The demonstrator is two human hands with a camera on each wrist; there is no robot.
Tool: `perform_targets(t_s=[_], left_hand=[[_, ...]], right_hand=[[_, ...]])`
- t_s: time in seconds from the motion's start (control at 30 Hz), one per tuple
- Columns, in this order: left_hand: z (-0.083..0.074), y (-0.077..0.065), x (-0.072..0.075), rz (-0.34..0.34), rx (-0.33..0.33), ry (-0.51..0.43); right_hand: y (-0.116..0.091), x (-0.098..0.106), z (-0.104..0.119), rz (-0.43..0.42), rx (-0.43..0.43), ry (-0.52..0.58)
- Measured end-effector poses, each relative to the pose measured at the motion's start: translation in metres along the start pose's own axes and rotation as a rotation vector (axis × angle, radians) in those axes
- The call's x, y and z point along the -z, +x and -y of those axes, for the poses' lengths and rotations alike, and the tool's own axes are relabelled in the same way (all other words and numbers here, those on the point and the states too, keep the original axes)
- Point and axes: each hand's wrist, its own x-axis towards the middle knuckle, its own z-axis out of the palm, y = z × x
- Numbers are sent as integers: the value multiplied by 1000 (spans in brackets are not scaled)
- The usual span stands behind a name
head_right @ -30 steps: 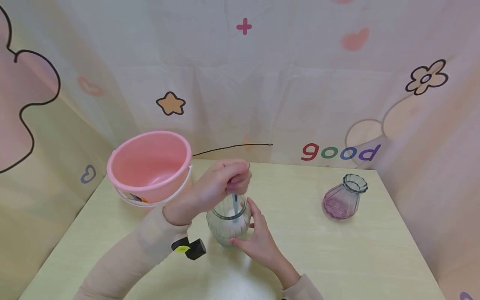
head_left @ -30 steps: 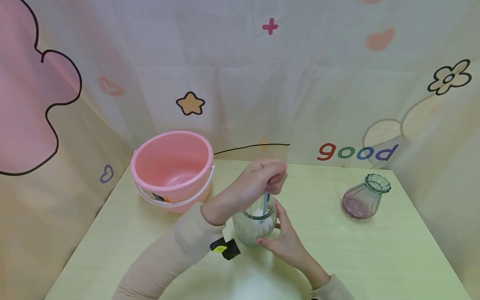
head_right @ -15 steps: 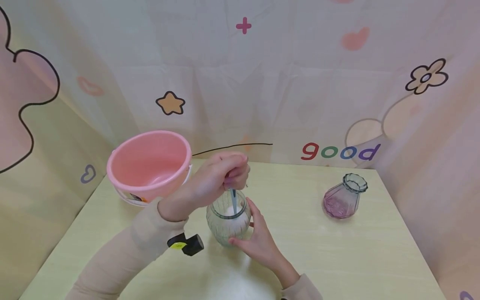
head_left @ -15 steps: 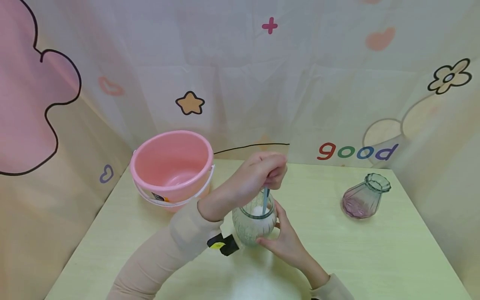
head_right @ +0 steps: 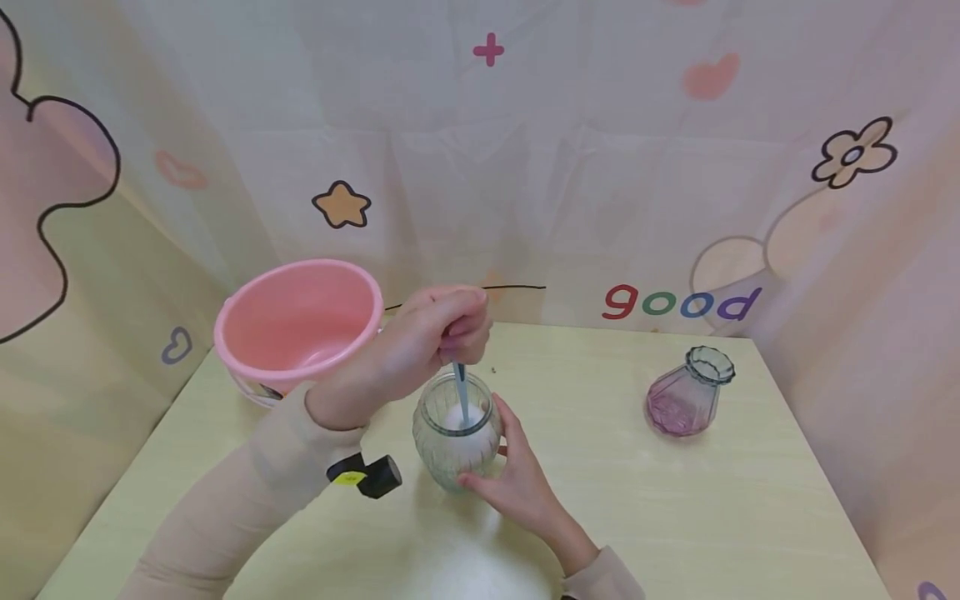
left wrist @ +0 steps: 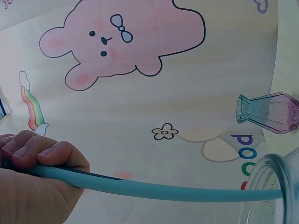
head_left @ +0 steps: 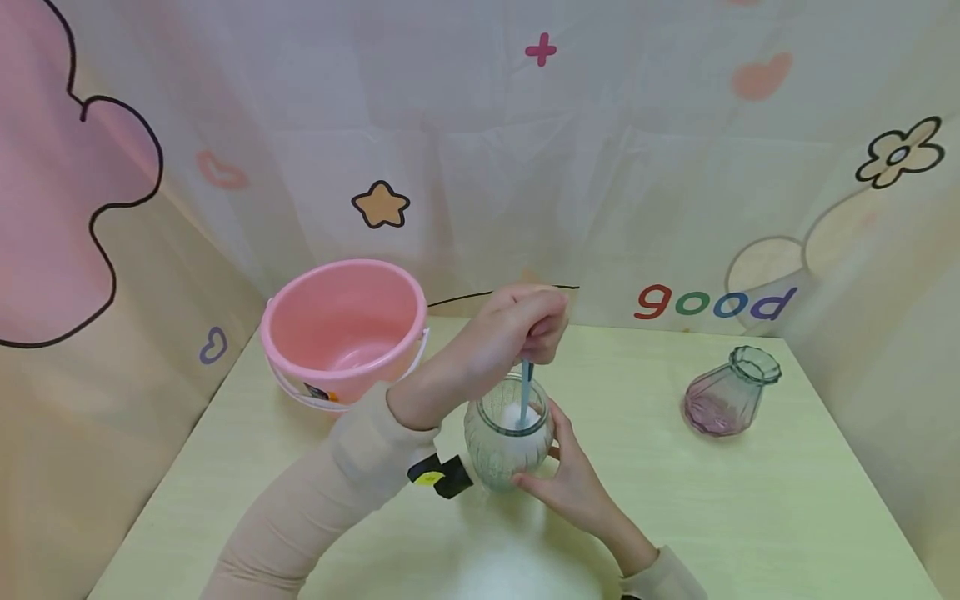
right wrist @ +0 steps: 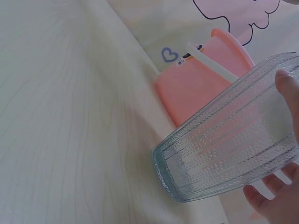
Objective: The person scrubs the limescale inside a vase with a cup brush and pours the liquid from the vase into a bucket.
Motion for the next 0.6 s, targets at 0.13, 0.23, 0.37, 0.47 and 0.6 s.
perform_targets(t_s=[0.13,0.23,0.37,0.47,0.6], left_hand=[[-3,1,1,-8,8,9],[-7,1,2,-18,12,23],[-16,2,4,-27,2,19],[-23,4,5,-25,-24,8],[-31,5,7,-21,-53,1]], right_hand=[[1,0,-2,4,20,-3],[1,0,-14,6,46,-10],[2,-1,-33,3,62,-16],[3,-2,-39,-4,65,-10],[2,-3,-40,-16,44,-5]])
